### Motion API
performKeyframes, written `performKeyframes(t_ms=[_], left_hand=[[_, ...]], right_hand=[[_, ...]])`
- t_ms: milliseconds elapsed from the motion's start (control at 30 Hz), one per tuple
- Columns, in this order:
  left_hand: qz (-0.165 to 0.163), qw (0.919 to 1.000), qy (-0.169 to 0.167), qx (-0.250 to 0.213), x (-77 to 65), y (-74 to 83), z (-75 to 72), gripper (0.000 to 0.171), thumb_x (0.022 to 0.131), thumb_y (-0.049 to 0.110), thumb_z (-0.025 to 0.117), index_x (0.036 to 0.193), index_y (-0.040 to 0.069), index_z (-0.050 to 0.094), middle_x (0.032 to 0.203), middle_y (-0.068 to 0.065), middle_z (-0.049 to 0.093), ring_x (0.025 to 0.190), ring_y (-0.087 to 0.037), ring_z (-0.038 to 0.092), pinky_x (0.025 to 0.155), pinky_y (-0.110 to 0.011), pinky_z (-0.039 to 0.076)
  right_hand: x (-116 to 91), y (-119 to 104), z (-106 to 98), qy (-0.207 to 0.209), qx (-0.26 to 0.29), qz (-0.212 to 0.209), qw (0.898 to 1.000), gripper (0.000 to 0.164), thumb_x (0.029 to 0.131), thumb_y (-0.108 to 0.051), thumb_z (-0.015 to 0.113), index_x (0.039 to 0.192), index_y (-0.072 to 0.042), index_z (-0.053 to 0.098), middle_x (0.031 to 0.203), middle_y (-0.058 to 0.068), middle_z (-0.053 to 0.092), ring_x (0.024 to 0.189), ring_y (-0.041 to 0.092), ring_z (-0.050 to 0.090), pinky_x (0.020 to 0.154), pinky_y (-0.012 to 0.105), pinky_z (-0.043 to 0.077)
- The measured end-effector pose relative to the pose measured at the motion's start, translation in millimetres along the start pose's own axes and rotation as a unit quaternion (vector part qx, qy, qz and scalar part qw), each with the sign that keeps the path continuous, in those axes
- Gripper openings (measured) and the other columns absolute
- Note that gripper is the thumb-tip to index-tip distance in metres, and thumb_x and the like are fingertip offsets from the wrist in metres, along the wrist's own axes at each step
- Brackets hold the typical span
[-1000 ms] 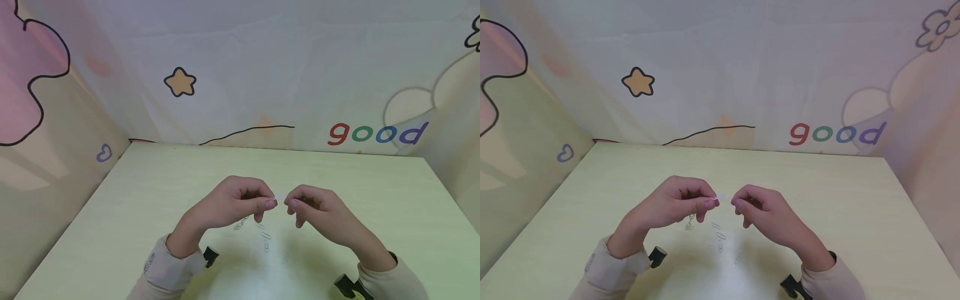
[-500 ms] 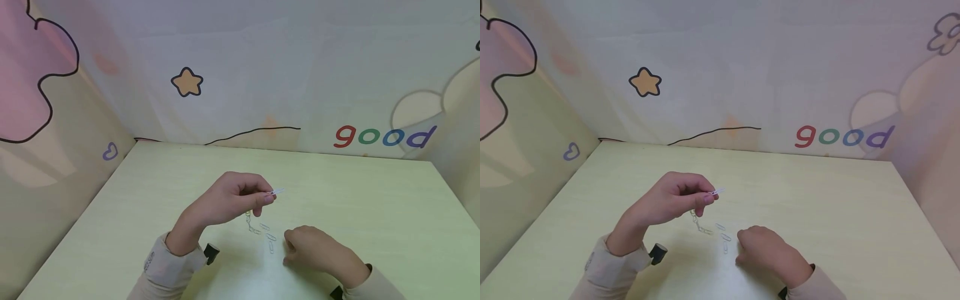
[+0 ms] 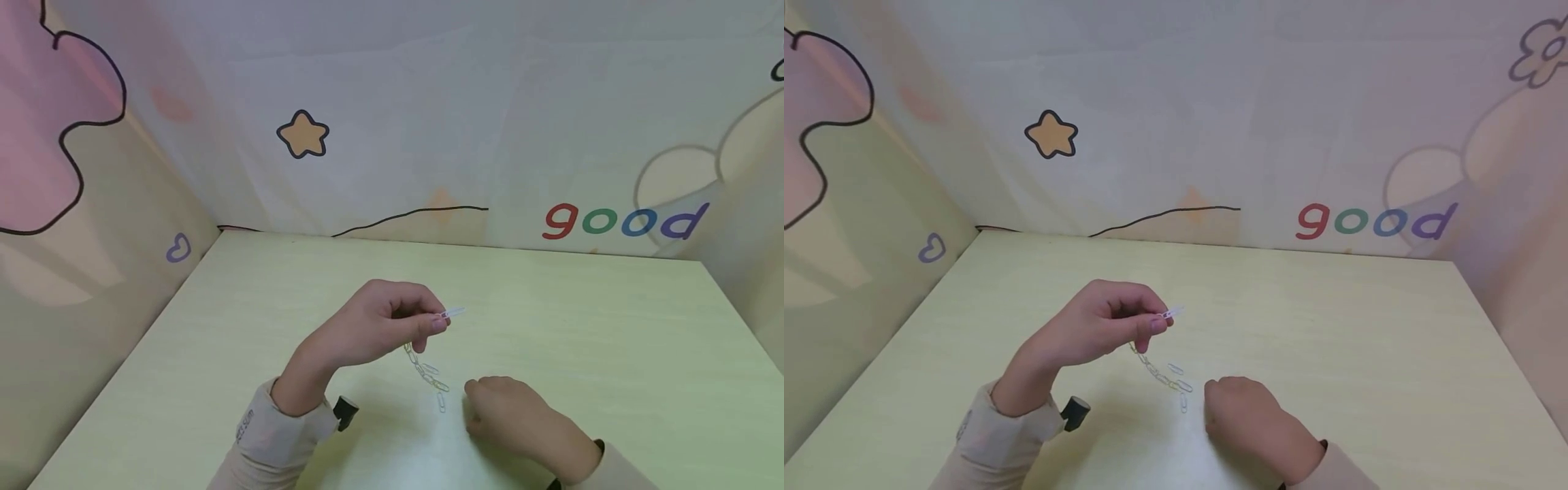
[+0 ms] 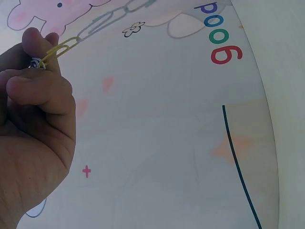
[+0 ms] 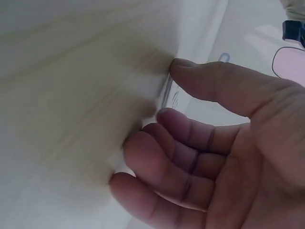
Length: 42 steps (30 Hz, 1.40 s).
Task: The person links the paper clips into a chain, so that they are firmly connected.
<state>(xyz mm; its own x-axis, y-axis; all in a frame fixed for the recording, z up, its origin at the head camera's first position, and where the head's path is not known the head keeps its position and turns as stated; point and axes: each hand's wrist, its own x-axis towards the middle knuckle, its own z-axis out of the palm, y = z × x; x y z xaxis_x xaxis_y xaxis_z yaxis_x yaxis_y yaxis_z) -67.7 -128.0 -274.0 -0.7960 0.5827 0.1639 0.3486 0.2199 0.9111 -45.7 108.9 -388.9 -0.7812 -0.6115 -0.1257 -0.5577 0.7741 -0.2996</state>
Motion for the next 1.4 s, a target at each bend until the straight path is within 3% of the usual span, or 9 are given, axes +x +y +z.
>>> performKeyframes(t_ms=[200, 333, 467, 567, 733, 933, 1067, 1233, 1400], left_hand=[[0.004, 1.0000, 0.001, 0.002, -0.5, -0.6, -0.3, 0.009, 0.099, 0.014, 0.066, 0.095, 0.012, 0.074, 0.071, -0.003, 0.063, 0.067, -0.022, 0.059, 0.058, -0.026, 0.040], [0.004, 1.0000, 0.002, 0.000, -0.1, -0.9, -0.7, 0.009, 0.099, 0.015, 0.066, 0.094, 0.012, 0.073, 0.071, -0.003, 0.063, 0.066, -0.026, 0.056, 0.056, -0.026, 0.038], [0.003, 1.0000, 0.004, 0.000, 0.7, 0.4, -1.0, 0.009, 0.099, 0.015, 0.066, 0.094, 0.012, 0.073, 0.072, -0.003, 0.063, 0.070, -0.029, 0.060, 0.060, -0.027, 0.041], [0.003, 1.0000, 0.005, 0.005, 1.7, 1.3, -0.6, 0.009, 0.099, 0.016, 0.067, 0.095, 0.012, 0.073, 0.072, -0.003, 0.063, 0.071, -0.028, 0.062, 0.060, -0.027, 0.042], [0.009, 0.9999, 0.009, 0.002, 3.7, 0.1, 3.4, 0.009, 0.099, 0.017, 0.067, 0.094, 0.012, 0.073, 0.071, -0.003, 0.062, 0.070, -0.029, 0.060, 0.058, -0.027, 0.040], [0.014, 0.9994, 0.030, 0.007, 4.3, -0.6, 16.4, 0.010, 0.099, 0.019, 0.067, 0.093, 0.013, 0.073, 0.070, -0.001, 0.062, 0.067, -0.018, 0.060, 0.055, -0.026, 0.040], [0.032, 0.9981, 0.052, 0.014, 4.5, -0.2, 24.0, 0.009, 0.099, 0.017, 0.067, 0.094, 0.011, 0.073, 0.070, 0.001, 0.062, 0.068, -0.021, 0.062, 0.054, -0.025, 0.040], [0.048, 0.9962, 0.072, 0.011, 5.0, 1.3, 28.7, 0.009, 0.098, 0.015, 0.068, 0.094, 0.010, 0.074, 0.071, 0.002, 0.063, 0.067, -0.025, 0.062, 0.053, -0.025, 0.041], [0.046, 0.9963, 0.071, 0.014, 6.5, 2.0, 31.5, 0.008, 0.097, 0.015, 0.069, 0.094, 0.010, 0.075, 0.071, 0.003, 0.063, 0.065, -0.016, 0.060, 0.053, -0.025, 0.042]], right_hand=[[1, 12, -6, -0.024, 0.091, -0.052, 0.994, 0.032, 0.081, -0.008, 0.078, 0.072, -0.019, 0.050, 0.063, -0.011, 0.042, 0.062, 0.005, 0.039, 0.058, 0.026, 0.037], [2, 19, -18, -0.043, 0.190, -0.084, 0.977, 0.028, 0.088, -0.009, 0.075, 0.074, -0.022, 0.054, 0.065, -0.015, 0.043, 0.064, 0.001, 0.043, 0.059, 0.023, 0.040], [2, 21, -35, -0.032, 0.274, -0.082, 0.958, 0.020, 0.094, -0.015, 0.072, 0.080, -0.020, 0.058, 0.066, -0.012, 0.051, 0.062, 0.005, 0.049, 0.058, 0.023, 0.043], [-1, 24, -48, -0.009, 0.356, -0.087, 0.930, 0.014, 0.098, -0.015, 0.067, 0.087, -0.014, 0.060, 0.071, -0.002, 0.058, 0.064, 0.015, 0.059, 0.061, 0.027, 0.049], [-7, 25, -63, 0.048, 0.507, -0.123, 0.852, 0.008, 0.103, -0.004, 0.056, 0.096, 0.000, 0.057, 0.079, 0.016, 0.058, 0.069, 0.030, 0.065, 0.074, 0.041, 0.058], [-11, 11, -72, 0.140, 0.594, -0.159, 0.776, 0.012, 0.105, 0.002, 0.048, 0.099, -0.004, 0.057, 0.083, 0.008, 0.058, 0.068, 0.024, 0.063, 0.075, 0.041, 0.058], [-12, 0, -77, 0.177, 0.635, -0.197, 0.726, 0.020, 0.104, 0.007, 0.042, 0.100, -0.004, 0.058, 0.089, 0.006, 0.059, 0.067, 0.020, 0.062, 0.073, 0.037, 0.058], [-12, -7, -80, 0.218, 0.643, -0.220, 0.700, 0.021, 0.104, 0.009, 0.042, 0.102, -0.003, 0.059, 0.091, 0.007, 0.060, 0.064, 0.019, 0.059, 0.071, 0.036, 0.058], [-13, -7, -78, 0.230, 0.633, -0.219, 0.706, 0.023, 0.103, 0.010, 0.043, 0.103, -0.004, 0.061, 0.091, 0.007, 0.061, 0.064, 0.021, 0.060, 0.070, 0.035, 0.058]])
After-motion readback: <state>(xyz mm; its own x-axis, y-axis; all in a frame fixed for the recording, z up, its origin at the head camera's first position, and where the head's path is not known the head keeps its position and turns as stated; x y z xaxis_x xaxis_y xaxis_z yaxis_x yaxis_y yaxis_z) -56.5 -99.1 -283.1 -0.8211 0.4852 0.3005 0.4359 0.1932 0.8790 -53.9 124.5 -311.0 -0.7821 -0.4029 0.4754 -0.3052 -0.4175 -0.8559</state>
